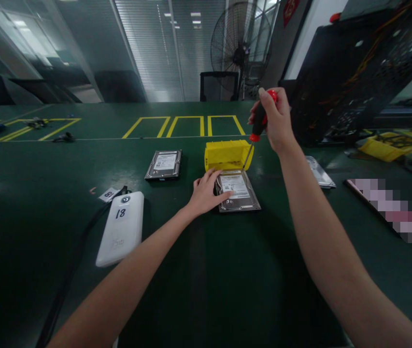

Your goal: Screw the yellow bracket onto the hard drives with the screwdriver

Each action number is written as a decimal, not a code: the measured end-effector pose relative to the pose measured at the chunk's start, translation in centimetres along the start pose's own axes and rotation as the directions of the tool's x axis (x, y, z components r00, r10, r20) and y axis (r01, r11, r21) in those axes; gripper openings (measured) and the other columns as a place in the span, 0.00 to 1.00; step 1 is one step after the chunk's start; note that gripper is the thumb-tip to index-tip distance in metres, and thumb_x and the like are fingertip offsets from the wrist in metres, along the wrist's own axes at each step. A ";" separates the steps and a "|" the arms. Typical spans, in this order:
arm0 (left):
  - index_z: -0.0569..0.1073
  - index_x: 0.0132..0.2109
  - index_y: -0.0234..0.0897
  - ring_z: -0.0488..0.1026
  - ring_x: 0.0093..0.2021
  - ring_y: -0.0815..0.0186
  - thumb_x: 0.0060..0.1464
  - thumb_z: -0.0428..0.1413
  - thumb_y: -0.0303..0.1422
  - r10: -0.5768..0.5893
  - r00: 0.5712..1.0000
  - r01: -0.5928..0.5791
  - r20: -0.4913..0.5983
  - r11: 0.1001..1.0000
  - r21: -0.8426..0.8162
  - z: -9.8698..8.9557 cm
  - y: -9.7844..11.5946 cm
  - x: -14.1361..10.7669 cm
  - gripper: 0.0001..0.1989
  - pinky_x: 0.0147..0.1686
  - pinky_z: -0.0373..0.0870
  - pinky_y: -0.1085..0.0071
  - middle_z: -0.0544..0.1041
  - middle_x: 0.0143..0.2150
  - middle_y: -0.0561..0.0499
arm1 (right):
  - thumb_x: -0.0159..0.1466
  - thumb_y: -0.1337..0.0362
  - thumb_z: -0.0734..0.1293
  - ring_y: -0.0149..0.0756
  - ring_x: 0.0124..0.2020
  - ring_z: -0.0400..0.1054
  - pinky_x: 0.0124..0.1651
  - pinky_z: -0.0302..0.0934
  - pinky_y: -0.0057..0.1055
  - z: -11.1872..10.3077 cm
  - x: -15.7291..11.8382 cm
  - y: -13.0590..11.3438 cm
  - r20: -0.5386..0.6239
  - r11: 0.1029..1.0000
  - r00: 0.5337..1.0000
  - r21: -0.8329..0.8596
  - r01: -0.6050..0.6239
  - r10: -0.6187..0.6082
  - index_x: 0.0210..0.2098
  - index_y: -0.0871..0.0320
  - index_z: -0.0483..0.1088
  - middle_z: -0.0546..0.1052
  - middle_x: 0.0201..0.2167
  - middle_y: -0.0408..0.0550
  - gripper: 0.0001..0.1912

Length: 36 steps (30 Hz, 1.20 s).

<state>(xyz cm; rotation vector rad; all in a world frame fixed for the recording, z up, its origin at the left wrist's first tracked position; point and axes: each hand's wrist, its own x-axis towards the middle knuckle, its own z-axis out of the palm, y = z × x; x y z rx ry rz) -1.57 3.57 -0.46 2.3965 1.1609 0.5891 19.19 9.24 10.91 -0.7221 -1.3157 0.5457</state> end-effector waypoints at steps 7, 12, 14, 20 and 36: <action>0.51 0.61 0.42 0.49 0.63 0.53 0.50 0.45 0.56 -0.006 1.000 0.006 0.010 1.000 -0.014 -0.1 0.1 0.0 0.37 0.59 0.47 0.49 0.50 0.65 0.45 | 0.58 0.52 0.65 0.27 0.18 0.61 0.22 0.59 0.30 0.1 -0.2 -0.1 -0.044 1.000 0.999 -0.008 -0.007 0.007 0.30 0.51 0.57 0.67 0.20 0.35 0.13; 0.51 0.61 0.42 0.49 0.63 0.53 0.50 0.45 0.56 -0.005 1.000 0.005 0.005 1.000 -0.009 0.1 0.0 0.0 0.37 0.59 0.46 0.49 0.50 0.65 0.45 | 0.57 0.50 0.64 0.27 0.19 0.61 0.22 0.58 0.29 0.1 -0.1 -0.2 -0.031 1.000 0.999 -0.030 -0.009 0.008 0.32 0.48 0.60 0.67 0.20 0.36 0.12; 0.51 0.61 0.42 0.49 0.63 0.53 0.50 0.44 0.56 -0.002 1.000 0.002 -0.001 1.000 -0.005 0.1 0.0 0.0 0.37 0.59 0.47 0.49 0.50 0.65 0.44 | 0.56 0.49 0.65 0.27 0.19 0.60 0.22 0.58 0.30 0.0 -0.1 -0.1 -0.026 1.000 1.000 -0.023 -0.004 0.003 0.32 0.48 0.62 0.67 0.20 0.37 0.12; 0.50 0.62 0.41 0.49 0.63 0.54 0.50 0.44 0.56 0.010 1.000 -0.010 0.009 1.000 0.000 -0.1 0.1 -0.1 0.37 0.59 0.47 0.50 0.50 0.65 0.44 | 0.56 0.49 0.64 0.30 0.21 0.60 0.25 0.58 0.33 -0.2 -0.1 -0.1 0.005 0.999 1.000 -0.030 -0.022 0.022 0.30 0.45 0.63 0.69 0.21 0.37 0.09; 0.50 0.62 0.42 0.49 0.64 0.54 0.51 0.44 0.56 0.003 1.000 -0.003 0.002 1.000 0.011 0.0 0.1 -0.1 0.37 0.59 0.47 0.51 0.50 0.65 0.44 | 0.54 0.53 0.68 0.30 0.24 0.66 0.26 0.64 0.32 0.2 -0.3 -0.4 -0.004 1.000 1.000 0.018 -0.006 0.006 0.28 0.49 0.62 0.71 0.26 0.38 0.11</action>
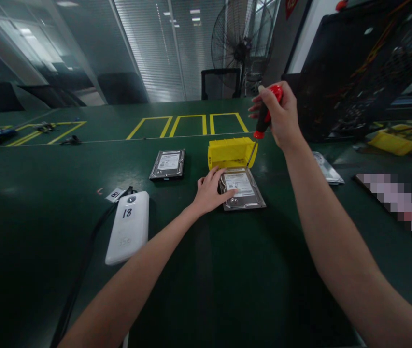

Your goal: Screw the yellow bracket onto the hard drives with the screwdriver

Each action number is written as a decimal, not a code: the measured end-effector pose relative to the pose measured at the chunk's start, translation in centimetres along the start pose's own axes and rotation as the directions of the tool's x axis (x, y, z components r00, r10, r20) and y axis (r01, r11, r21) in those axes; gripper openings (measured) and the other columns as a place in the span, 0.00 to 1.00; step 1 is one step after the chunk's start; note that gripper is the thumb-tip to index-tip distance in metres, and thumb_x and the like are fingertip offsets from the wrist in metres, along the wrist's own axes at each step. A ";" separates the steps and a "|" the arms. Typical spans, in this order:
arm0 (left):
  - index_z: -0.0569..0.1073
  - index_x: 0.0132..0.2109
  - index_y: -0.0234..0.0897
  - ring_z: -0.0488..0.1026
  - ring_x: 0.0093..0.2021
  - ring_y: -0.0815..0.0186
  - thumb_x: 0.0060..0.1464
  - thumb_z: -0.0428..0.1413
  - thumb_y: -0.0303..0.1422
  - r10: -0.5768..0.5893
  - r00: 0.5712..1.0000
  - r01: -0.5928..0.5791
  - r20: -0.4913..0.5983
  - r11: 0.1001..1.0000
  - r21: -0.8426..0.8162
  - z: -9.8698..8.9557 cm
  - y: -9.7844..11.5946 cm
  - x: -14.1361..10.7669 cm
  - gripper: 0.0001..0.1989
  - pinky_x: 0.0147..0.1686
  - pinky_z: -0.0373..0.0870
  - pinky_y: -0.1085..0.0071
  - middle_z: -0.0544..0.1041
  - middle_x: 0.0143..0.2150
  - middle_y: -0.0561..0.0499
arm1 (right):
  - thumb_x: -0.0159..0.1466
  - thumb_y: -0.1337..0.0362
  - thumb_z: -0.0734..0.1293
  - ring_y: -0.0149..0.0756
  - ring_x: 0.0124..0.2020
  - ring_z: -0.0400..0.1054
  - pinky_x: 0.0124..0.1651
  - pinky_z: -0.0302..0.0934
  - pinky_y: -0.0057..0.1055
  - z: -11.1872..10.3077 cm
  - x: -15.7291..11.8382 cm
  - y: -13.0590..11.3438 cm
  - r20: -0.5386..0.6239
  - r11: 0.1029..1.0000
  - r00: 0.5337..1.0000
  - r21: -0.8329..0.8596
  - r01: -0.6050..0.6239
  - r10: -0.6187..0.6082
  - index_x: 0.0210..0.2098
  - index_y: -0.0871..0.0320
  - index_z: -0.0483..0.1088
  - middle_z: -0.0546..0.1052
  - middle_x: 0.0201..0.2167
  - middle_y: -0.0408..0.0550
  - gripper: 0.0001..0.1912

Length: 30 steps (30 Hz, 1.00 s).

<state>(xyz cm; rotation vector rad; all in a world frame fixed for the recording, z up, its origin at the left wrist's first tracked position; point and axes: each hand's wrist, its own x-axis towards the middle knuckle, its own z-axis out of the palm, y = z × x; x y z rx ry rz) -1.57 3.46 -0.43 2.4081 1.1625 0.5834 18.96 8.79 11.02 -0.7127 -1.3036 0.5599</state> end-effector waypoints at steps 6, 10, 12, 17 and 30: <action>0.50 0.62 0.42 0.48 0.64 0.54 0.51 0.44 0.56 -0.002 1.000 0.002 0.003 1.000 0.000 0.0 -0.1 0.0 0.37 0.59 0.47 0.51 0.50 0.65 0.45 | 0.54 0.54 0.68 0.27 0.20 0.61 0.22 0.61 0.27 -0.3 0.2 0.2 -0.027 0.999 0.999 -0.010 0.044 -0.044 0.30 0.47 0.64 0.65 0.20 0.37 0.09; 0.50 0.62 0.42 0.48 0.64 0.54 0.50 0.44 0.56 0.002 1.000 -0.002 0.009 1.000 -0.009 -0.1 0.0 -0.1 0.37 0.59 0.47 0.52 0.49 0.65 0.45 | 0.59 0.48 0.61 0.30 0.22 0.63 0.22 0.61 0.30 -0.7 0.1 0.4 0.016 0.999 1.000 0.025 0.024 -0.024 0.33 0.46 0.67 0.66 0.23 0.41 0.11; 0.49 0.62 0.42 0.48 0.64 0.54 0.51 0.44 0.56 0.003 1.000 -0.003 0.012 1.000 -0.008 -0.1 0.1 -0.1 0.37 0.59 0.47 0.52 0.50 0.65 0.45 | 0.60 0.45 0.57 0.33 0.25 0.65 0.25 0.62 0.33 -0.7 0.0 0.4 0.063 1.000 0.998 0.014 0.020 -0.021 0.35 0.44 0.67 0.68 0.26 0.42 0.14; 0.49 0.62 0.41 0.48 0.64 0.55 0.50 0.44 0.56 -0.011 1.000 0.011 0.018 1.000 -0.005 -0.2 0.2 -0.1 0.37 0.60 0.46 0.52 0.49 0.65 0.45 | 0.58 0.43 0.58 0.38 0.33 0.68 0.26 0.63 0.36 -0.5 0.0 0.2 0.122 0.998 0.993 -0.068 0.004 0.004 0.38 0.42 0.65 0.72 0.33 0.43 0.16; 0.50 0.61 0.42 0.49 0.63 0.54 0.51 0.44 0.56 0.001 1.000 -0.001 -0.002 1.000 0.000 0.0 -0.1 0.0 0.37 0.59 0.48 0.52 0.50 0.65 0.44 | 0.55 0.51 0.67 0.33 0.28 0.67 0.31 0.63 0.35 -0.5 -0.1 -0.4 0.078 0.999 0.996 0.027 -0.039 0.037 0.32 0.48 0.58 0.74 0.30 0.38 0.14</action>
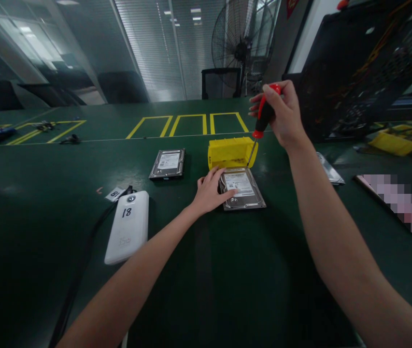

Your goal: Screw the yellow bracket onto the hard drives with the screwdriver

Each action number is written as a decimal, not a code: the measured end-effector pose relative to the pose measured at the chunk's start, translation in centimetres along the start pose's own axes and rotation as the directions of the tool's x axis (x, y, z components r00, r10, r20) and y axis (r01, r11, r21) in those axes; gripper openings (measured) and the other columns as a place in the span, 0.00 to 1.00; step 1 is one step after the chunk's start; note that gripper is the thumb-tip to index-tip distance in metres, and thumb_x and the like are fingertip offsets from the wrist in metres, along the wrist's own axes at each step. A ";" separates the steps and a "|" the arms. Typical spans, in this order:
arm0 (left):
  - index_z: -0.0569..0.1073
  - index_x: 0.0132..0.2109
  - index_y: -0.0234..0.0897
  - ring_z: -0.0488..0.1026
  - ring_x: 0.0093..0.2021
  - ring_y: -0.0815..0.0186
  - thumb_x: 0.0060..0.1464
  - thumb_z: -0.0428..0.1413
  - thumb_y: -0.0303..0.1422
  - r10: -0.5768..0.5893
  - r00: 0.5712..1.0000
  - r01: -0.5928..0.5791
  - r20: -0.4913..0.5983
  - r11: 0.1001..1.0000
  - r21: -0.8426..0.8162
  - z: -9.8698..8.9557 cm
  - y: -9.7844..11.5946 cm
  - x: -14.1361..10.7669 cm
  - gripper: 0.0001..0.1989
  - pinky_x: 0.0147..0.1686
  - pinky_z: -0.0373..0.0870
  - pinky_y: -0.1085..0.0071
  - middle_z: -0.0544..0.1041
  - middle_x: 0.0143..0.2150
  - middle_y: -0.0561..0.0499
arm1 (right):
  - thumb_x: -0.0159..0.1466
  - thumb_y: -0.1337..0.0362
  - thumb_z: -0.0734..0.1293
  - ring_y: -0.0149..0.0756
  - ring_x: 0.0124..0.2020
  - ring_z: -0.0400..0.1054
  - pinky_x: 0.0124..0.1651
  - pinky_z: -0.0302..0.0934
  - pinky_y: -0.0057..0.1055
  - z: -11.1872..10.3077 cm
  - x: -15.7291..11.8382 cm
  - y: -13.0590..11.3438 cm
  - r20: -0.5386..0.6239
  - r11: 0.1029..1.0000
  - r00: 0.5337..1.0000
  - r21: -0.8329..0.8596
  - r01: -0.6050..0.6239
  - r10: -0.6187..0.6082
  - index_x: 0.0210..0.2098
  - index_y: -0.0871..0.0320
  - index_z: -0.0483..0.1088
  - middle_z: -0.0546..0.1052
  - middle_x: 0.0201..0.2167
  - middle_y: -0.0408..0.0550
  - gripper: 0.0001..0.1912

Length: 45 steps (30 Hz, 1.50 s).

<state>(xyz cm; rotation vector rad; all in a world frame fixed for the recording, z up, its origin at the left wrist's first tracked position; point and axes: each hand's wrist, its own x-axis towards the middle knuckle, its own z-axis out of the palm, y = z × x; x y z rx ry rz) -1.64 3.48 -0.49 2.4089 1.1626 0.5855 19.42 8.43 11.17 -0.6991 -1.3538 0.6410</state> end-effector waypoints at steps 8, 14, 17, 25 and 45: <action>0.50 0.62 0.42 0.49 0.63 0.54 0.51 0.44 0.56 -0.008 1.000 0.009 0.009 1.000 -0.005 -0.1 0.2 0.0 0.37 0.59 0.47 0.51 0.50 0.65 0.45 | 0.55 0.53 0.67 0.30 0.23 0.62 0.28 0.60 0.33 0.5 -0.3 -0.1 0.033 0.999 0.999 -0.027 0.038 -0.037 0.31 0.43 0.61 0.70 0.24 0.35 0.09; 0.49 0.62 0.43 0.49 0.63 0.53 0.51 0.45 0.55 -0.006 1.000 0.006 0.016 1.000 -0.006 -0.2 0.2 0.0 0.36 0.59 0.47 0.51 0.50 0.65 0.45 | 0.58 0.47 0.62 0.30 0.21 0.61 0.25 0.60 0.33 0.3 -0.1 0.3 0.046 0.998 0.998 -0.056 0.039 -0.037 0.37 0.44 0.64 0.67 0.24 0.39 0.12; 0.49 0.62 0.43 0.50 0.63 0.54 0.51 0.45 0.54 -0.001 1.000 0.001 0.016 1.000 -0.006 -0.1 0.1 0.0 0.36 0.59 0.47 0.52 0.49 0.65 0.45 | 0.58 0.44 0.59 0.32 0.23 0.63 0.26 0.63 0.34 -0.1 0.0 0.4 0.075 1.000 0.997 -0.014 0.003 -0.002 0.36 0.44 0.65 0.67 0.25 0.41 0.14; 0.50 0.61 0.42 0.49 0.64 0.53 0.51 0.45 0.54 -0.004 1.000 0.004 0.000 1.000 0.017 0.0 0.1 0.0 0.35 0.58 0.47 0.51 0.51 0.65 0.44 | 0.57 0.49 0.63 0.30 0.25 0.65 0.27 0.65 0.33 -0.3 0.3 0.8 0.077 0.999 0.997 0.041 -0.022 0.019 0.34 0.48 0.65 0.67 0.29 0.41 0.12; 0.49 0.62 0.42 0.49 0.64 0.54 0.50 0.44 0.56 -0.005 1.000 0.005 0.009 1.000 -0.004 -0.2 0.2 -0.1 0.37 0.59 0.47 0.51 0.49 0.66 0.45 | 0.58 0.50 0.63 0.30 0.22 0.60 0.27 0.59 0.31 0.2 -0.1 0.2 0.002 0.995 0.999 -0.080 0.051 -0.051 0.36 0.42 0.63 0.68 0.25 0.38 0.09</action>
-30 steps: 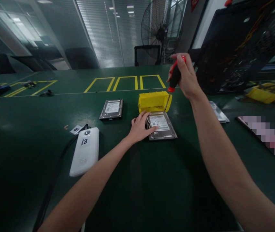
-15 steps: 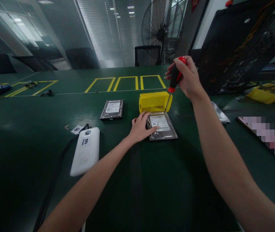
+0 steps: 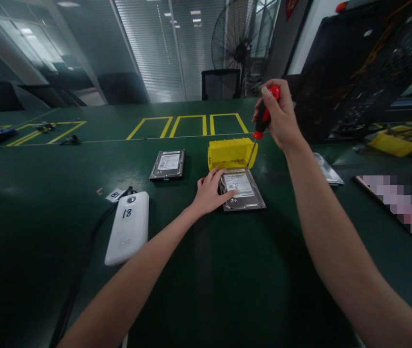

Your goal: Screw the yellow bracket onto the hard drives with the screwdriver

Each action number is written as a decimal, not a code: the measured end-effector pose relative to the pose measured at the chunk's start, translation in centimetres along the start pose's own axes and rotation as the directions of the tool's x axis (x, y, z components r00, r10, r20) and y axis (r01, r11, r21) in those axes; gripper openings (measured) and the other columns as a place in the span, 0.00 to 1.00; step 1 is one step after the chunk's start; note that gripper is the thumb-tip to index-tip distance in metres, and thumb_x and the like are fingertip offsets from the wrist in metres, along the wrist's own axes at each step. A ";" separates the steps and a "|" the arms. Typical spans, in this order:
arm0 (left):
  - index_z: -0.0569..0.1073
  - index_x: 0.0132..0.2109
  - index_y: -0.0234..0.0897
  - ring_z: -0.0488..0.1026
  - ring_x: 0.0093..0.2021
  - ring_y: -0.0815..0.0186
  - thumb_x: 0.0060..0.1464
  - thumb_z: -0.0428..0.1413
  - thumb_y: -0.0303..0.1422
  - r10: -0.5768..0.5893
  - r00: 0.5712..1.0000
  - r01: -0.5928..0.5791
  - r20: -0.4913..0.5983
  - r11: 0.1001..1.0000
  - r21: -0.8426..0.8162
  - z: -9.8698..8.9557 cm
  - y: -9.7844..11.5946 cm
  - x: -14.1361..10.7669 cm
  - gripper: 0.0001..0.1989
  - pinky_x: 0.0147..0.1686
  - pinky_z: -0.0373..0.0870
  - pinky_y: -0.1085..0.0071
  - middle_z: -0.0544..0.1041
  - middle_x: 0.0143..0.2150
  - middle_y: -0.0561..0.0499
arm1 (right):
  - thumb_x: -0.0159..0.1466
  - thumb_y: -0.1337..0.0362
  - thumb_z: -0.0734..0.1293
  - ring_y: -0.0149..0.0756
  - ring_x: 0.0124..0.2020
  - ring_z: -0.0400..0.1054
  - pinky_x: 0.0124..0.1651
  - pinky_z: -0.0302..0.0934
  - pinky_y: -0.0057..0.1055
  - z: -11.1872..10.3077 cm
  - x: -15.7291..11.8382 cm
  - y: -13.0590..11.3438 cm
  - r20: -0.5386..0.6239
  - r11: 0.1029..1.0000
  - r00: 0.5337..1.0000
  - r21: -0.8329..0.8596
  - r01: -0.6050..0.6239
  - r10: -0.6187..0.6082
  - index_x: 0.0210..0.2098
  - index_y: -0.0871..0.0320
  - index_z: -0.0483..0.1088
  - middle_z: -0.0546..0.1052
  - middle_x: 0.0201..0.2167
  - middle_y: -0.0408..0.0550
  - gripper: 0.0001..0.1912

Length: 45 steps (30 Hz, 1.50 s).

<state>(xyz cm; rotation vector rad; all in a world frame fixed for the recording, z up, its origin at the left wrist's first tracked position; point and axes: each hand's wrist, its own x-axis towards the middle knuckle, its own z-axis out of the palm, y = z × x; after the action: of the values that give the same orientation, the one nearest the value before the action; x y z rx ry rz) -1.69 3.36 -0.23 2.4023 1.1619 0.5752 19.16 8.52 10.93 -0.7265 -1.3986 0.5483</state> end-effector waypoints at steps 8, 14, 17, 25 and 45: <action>0.50 0.61 0.41 0.49 0.63 0.54 0.51 0.44 0.56 0.004 1.000 -0.004 -0.013 1.000 0.015 0.2 -0.1 0.1 0.37 0.59 0.48 0.51 0.50 0.65 0.44 | 0.60 0.49 0.60 0.32 0.23 0.65 0.23 0.61 0.32 -0.5 0.3 0.4 0.049 0.995 0.999 0.102 -0.010 0.005 0.35 0.47 0.64 0.68 0.26 0.41 0.11; 0.50 0.61 0.42 0.49 0.64 0.55 0.51 0.43 0.56 0.009 1.000 -0.009 -0.010 1.000 0.013 0.2 -0.1 0.1 0.36 0.59 0.47 0.51 0.51 0.65 0.45 | 0.57 0.52 0.64 0.32 0.29 0.68 0.28 0.65 0.31 -0.6 0.6 0.5 0.039 0.994 0.999 0.109 -0.021 0.016 0.34 0.49 0.61 0.71 0.32 0.40 0.11; 0.50 0.61 0.42 0.49 0.64 0.54 0.51 0.43 0.56 0.006 1.000 -0.006 -0.011 1.000 0.009 0.2 -0.1 0.1 0.36 0.59 0.47 0.51 0.50 0.65 0.45 | 0.56 0.53 0.66 0.31 0.30 0.69 0.29 0.66 0.31 -0.6 0.6 0.5 0.015 0.994 1.000 0.105 -0.008 0.007 0.34 0.50 0.61 0.71 0.32 0.40 0.12; 0.49 0.62 0.42 0.49 0.64 0.54 0.50 0.44 0.56 0.002 1.000 -0.002 0.000 1.000 -0.013 0.1 -0.1 0.1 0.37 0.59 0.46 0.50 0.50 0.65 0.45 | 0.55 0.55 0.67 0.29 0.26 0.66 0.30 0.65 0.31 -0.2 0.5 0.1 0.016 0.996 1.000 0.092 -0.019 0.018 0.33 0.49 0.58 0.70 0.26 0.37 0.13; 0.50 0.61 0.42 0.50 0.63 0.54 0.50 0.44 0.57 0.004 1.000 -0.004 -0.014 1.000 -0.007 0.2 -0.2 0.0 0.37 0.58 0.48 0.50 0.51 0.65 0.44 | 0.56 0.51 0.65 0.30 0.25 0.64 0.32 0.64 0.33 -0.2 0.3 0.1 -0.032 0.982 0.994 0.163 -0.098 0.104 0.29 0.49 0.63 0.70 0.26 0.39 0.10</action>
<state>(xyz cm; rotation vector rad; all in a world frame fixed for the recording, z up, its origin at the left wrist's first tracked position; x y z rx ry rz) -1.71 3.48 -0.49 2.3985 1.1593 0.5971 19.38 8.82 11.09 -0.6763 -1.2688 0.7150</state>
